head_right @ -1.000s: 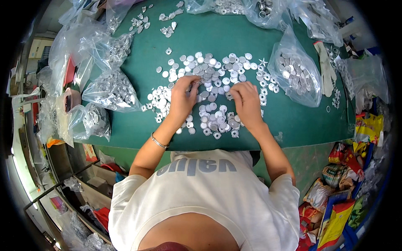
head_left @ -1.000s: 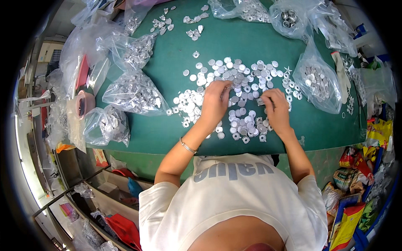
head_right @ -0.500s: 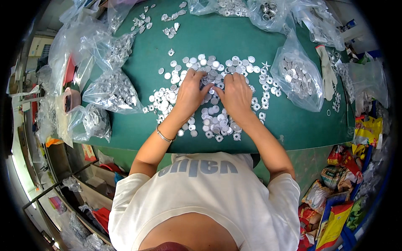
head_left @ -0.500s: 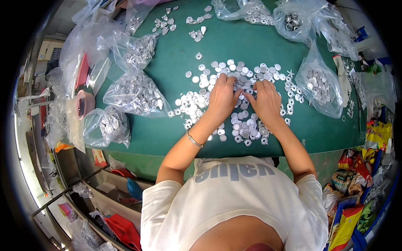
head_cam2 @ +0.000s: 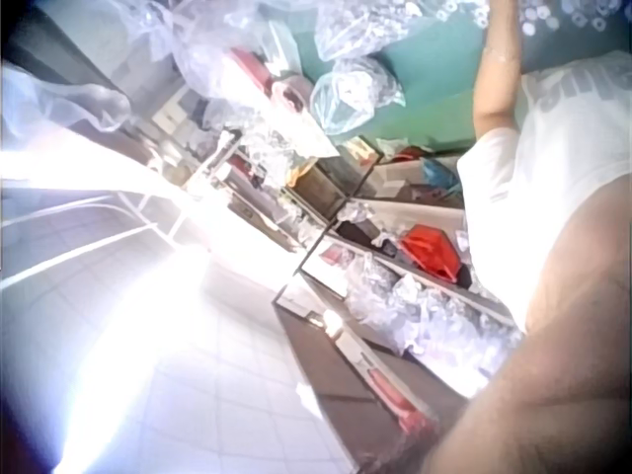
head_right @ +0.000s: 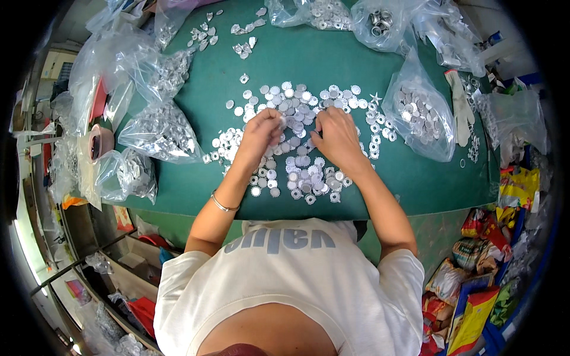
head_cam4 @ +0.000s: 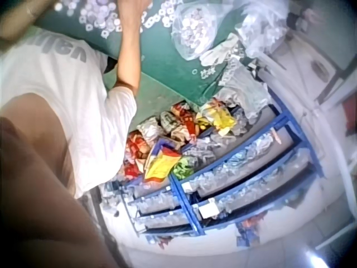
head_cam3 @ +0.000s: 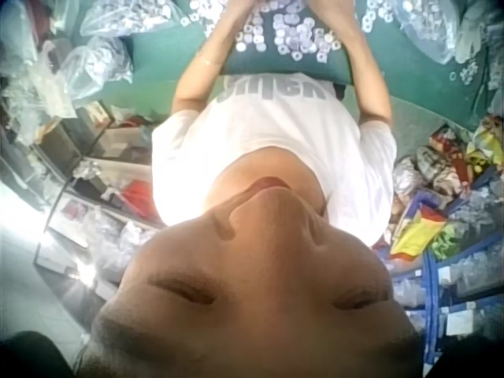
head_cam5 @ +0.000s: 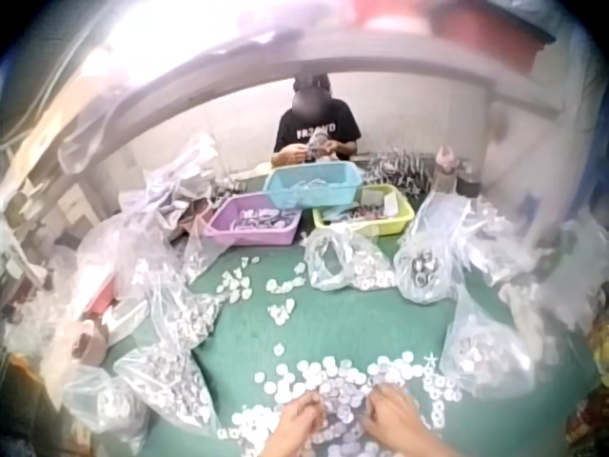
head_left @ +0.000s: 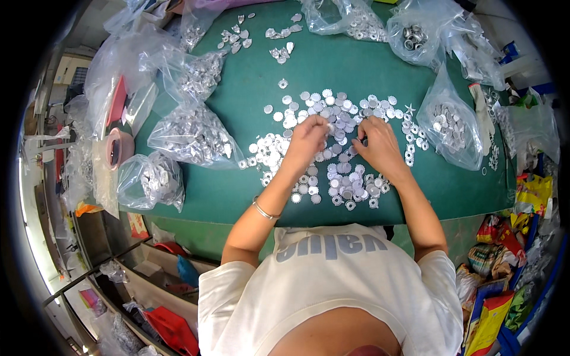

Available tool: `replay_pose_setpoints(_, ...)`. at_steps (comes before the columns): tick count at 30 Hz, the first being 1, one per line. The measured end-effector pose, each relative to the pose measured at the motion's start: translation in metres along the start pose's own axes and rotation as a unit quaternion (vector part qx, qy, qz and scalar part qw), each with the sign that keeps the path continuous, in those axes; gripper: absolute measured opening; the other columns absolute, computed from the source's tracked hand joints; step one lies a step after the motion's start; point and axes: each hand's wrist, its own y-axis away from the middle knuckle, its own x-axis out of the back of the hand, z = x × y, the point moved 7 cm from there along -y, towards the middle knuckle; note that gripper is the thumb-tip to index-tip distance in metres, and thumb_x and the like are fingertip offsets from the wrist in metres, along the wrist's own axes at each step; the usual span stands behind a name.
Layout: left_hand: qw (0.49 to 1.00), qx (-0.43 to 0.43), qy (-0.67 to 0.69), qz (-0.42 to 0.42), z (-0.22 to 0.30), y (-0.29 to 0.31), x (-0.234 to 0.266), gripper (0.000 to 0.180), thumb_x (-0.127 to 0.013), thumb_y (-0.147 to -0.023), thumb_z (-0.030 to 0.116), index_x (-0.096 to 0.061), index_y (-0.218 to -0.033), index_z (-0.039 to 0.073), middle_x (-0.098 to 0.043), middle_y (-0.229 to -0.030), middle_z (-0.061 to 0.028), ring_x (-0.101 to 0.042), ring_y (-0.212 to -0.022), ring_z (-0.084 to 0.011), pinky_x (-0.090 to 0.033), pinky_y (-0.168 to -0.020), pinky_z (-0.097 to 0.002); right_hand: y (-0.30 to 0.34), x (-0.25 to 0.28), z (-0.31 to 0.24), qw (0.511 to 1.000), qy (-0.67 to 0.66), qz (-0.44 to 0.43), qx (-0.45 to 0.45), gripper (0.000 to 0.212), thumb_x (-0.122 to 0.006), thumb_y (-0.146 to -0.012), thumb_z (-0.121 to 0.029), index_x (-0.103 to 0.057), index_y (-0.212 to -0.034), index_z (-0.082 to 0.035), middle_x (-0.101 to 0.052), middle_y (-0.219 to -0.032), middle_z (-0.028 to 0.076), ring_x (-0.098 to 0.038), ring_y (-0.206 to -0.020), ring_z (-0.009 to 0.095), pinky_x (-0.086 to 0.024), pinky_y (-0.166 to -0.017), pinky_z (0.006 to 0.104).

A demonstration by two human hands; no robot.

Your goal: The person sorts and counts small metal parts by hand on a green workbench, gathering them into piles and placing them into plastic bags.

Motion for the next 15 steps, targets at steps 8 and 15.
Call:
replay_pose_setpoints(8,0.979,0.104,0.163,-0.069,-0.020,0.012,-0.005,0.022,-0.043,-0.092,0.015,-0.059,-0.093,-0.001,-0.056,-0.083,-0.0054,-0.042,-0.060,-0.0091,-0.034,-0.048,-0.0217,0.009,0.003,0.026,0.779,-0.599,-0.098,-0.156,0.008,-0.049,-0.080,-0.001,-0.044,-0.075,-0.003,-0.055,-0.081,0.006,-0.051,-0.061,0.010,-0.040,-0.052,0.0241)
replay_pose_setpoints(15,0.993,0.043,0.073,-0.085,-0.012,0.007,-0.017,0.020,-0.046,-0.091,0.006,-0.059,-0.105,-0.002,-0.055,-0.080,-0.0022,-0.039,-0.056,-0.0062,-0.032,-0.048,-0.0191,-0.014,0.018,0.035,0.992,-0.102,0.072,-0.023,0.014,-0.063,-0.079,-0.011,-0.061,-0.090,-0.004,-0.061,-0.083,0.007,-0.058,-0.061,0.023,-0.045,-0.055,0.0339)
